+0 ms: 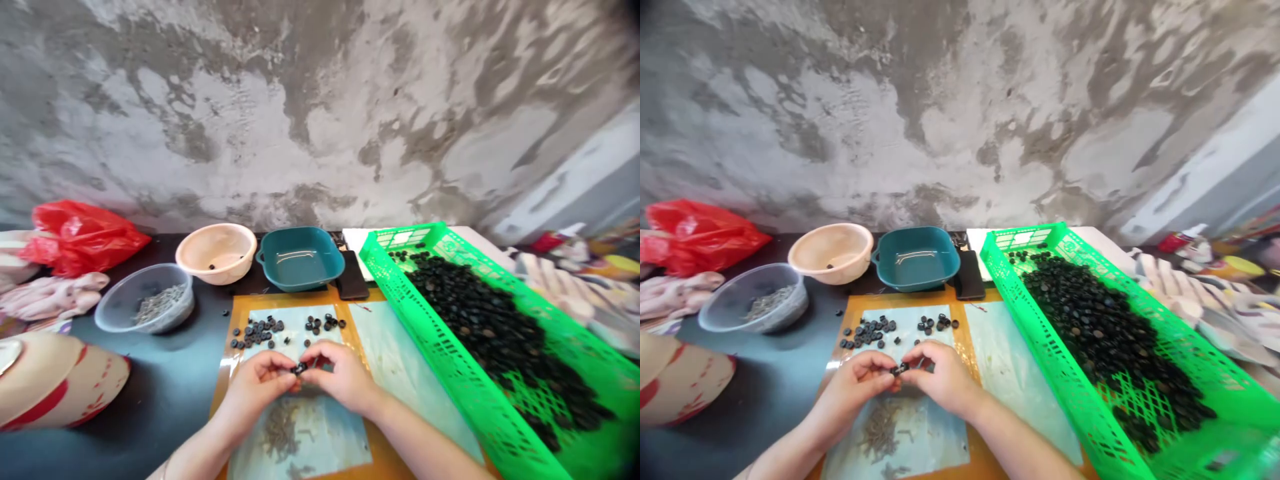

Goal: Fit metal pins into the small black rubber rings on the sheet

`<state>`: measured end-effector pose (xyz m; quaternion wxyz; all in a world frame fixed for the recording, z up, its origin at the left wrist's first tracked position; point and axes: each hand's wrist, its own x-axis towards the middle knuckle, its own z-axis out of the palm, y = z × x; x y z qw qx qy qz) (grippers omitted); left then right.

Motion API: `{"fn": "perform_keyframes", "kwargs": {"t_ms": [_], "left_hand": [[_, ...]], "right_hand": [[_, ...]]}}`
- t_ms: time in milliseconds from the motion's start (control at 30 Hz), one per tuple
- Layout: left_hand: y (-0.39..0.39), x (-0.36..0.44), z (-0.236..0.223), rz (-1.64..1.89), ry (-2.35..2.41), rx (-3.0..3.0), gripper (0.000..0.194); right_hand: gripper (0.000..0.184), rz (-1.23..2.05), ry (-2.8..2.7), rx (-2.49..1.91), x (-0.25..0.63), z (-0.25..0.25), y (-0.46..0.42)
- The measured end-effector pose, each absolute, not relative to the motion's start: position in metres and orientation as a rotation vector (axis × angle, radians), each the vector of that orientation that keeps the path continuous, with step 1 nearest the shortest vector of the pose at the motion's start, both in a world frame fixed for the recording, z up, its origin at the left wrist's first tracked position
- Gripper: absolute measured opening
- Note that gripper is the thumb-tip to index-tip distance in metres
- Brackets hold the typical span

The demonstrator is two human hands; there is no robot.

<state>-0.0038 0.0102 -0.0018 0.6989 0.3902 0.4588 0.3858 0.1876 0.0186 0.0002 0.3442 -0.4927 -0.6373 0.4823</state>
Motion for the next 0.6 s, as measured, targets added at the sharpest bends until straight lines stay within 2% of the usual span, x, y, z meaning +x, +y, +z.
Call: {"fn": "perform_keyframes", "kwargs": {"t_ms": [200,333,600], "left_hand": [[0.009,-0.002,0.003,0.898,0.929,0.764,0.037],[0.009,-0.003,0.006,0.903,0.936,0.775,0.036],[0.007,-0.002,0.01,0.856,1.01,0.795,0.028]], "right_hand": [[0.019,1.431,-1.493,-1.229,0.188,-0.01,0.015],[0.022,1.289,-1.489,-1.237,0.192,-0.008,0.011],[0.016,1.045,-1.721,-1.151,0.197,-0.002,0.008]]}}
